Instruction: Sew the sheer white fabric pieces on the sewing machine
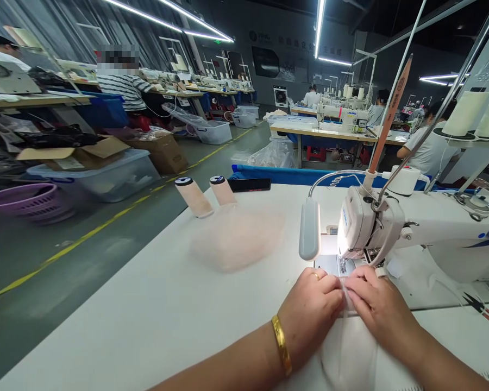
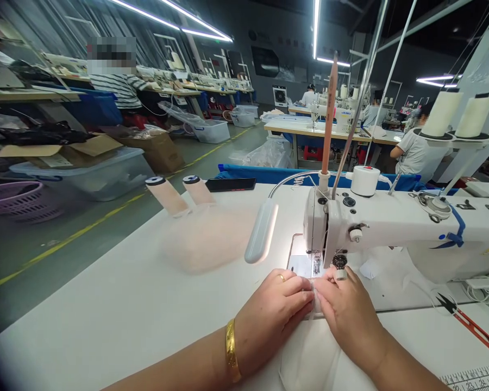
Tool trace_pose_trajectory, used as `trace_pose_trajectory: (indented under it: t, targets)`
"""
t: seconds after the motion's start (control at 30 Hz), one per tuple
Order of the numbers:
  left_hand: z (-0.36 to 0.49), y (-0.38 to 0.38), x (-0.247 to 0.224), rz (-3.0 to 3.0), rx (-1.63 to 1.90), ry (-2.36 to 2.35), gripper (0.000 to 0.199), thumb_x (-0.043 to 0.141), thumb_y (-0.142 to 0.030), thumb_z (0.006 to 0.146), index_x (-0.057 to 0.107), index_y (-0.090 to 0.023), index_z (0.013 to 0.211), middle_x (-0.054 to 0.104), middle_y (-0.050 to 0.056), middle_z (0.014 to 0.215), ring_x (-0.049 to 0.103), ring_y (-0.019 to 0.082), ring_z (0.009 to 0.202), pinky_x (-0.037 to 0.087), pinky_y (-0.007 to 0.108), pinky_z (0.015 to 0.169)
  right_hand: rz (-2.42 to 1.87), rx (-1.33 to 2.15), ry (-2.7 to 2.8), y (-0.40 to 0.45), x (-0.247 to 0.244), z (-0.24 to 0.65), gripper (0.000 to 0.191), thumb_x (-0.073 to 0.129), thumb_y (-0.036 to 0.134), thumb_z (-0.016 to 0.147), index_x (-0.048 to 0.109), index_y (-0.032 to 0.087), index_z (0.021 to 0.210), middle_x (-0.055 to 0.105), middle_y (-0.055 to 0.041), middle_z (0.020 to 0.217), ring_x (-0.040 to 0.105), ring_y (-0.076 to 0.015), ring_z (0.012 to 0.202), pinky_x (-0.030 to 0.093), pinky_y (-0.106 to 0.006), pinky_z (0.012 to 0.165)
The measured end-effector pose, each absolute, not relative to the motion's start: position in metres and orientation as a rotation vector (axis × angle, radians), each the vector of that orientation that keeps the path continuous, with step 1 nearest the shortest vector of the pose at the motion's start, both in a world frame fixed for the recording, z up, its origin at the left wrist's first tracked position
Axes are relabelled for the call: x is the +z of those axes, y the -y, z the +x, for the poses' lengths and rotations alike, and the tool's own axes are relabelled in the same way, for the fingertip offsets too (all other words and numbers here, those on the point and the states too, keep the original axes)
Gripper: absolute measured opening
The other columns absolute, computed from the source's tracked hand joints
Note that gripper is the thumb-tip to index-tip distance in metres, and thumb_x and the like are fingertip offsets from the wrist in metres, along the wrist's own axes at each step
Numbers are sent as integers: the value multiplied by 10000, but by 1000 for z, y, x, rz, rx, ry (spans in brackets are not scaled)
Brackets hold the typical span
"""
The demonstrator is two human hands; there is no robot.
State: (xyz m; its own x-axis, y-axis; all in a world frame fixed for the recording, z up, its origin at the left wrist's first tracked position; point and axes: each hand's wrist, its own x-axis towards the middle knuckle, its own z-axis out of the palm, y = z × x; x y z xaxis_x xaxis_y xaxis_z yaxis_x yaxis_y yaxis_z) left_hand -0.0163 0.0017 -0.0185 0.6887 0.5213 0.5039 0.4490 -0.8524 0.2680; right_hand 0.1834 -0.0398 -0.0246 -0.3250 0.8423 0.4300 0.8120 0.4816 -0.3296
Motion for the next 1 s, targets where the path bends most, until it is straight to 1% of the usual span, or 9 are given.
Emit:
trace_pose_trajectory:
  t: [0.1, 0.3, 0.47, 0.57, 0.73, 0.93, 1.0]
  targets:
    - [-16, -1, -17, 2785, 864, -817, 234, 538, -135, 982, 663, -194, 794, 699, 33, 851, 591, 209, 768, 485, 388, 750, -1328, 54, 2190, 39, -22, 184, 298, 434, 63, 1000, 665, 237, 1074, 673, -68, 1025, 610, -211, 772, 464, -325, 667]
    - [-16, -1, -13, 2801, 856, -860, 200, 550, -154, 979, 678, -194, 831, 701, 36, 871, 596, 218, 786, 497, 403, 757, -1343, -10, 2189, 35, -24, 186, 336, 417, 44, 984, 673, 214, 1118, 703, -72, 1037, 600, -187, 679, 446, -319, 619]
    - [-15, -2, -14, 2801, 822, -898, 140, 576, -155, 954, 682, -195, 871, 706, 43, 913, 601, 230, 816, 513, 418, 768, -1376, -79, 2181, 33, -26, 186, 340, 406, 54, 979, 691, 212, 1077, 718, -70, 1037, 577, -171, 624, 420, -307, 568]
    - [-14, -3, -14, 2795, 795, -915, 109, 588, -155, 941, 674, -195, 887, 709, 45, 935, 612, 239, 841, 522, 425, 782, -1405, -160, 2160, 31, -28, 186, 331, 426, 73, 961, 709, 217, 1054, 727, -79, 1065, 595, -183, 653, 429, -310, 572]
    - [-13, -6, -15, 2785, 779, -917, 113, 574, -144, 938, 665, -197, 898, 716, 47, 966, 626, 247, 869, 525, 435, 806, -1485, -277, 2147, 28, -32, 188, 323, 450, 98, 946, 730, 229, 1042, 739, -90, 1084, 606, -197, 675, 447, -307, 578]
    - [-12, -6, -17, 2784, 793, -929, 111, 574, -139, 932, 667, -197, 922, 735, 53, 1002, 639, 261, 897, 520, 444, 816, -1505, -359, 2178, 25, -35, 190, 330, 462, 96, 934, 735, 224, 1070, 743, -103, 1097, 656, -242, 824, 508, -323, 639]
    - [-12, -6, -17, 2775, 778, -938, 114, 580, -137, 931, 675, -196, 948, 742, 58, 1033, 644, 271, 931, 518, 453, 833, -1504, -363, 2206, 25, -36, 190, 334, 451, 97, 940, 729, 210, 1086, 740, -116, 1119, 655, -258, 824, 514, -346, 634]
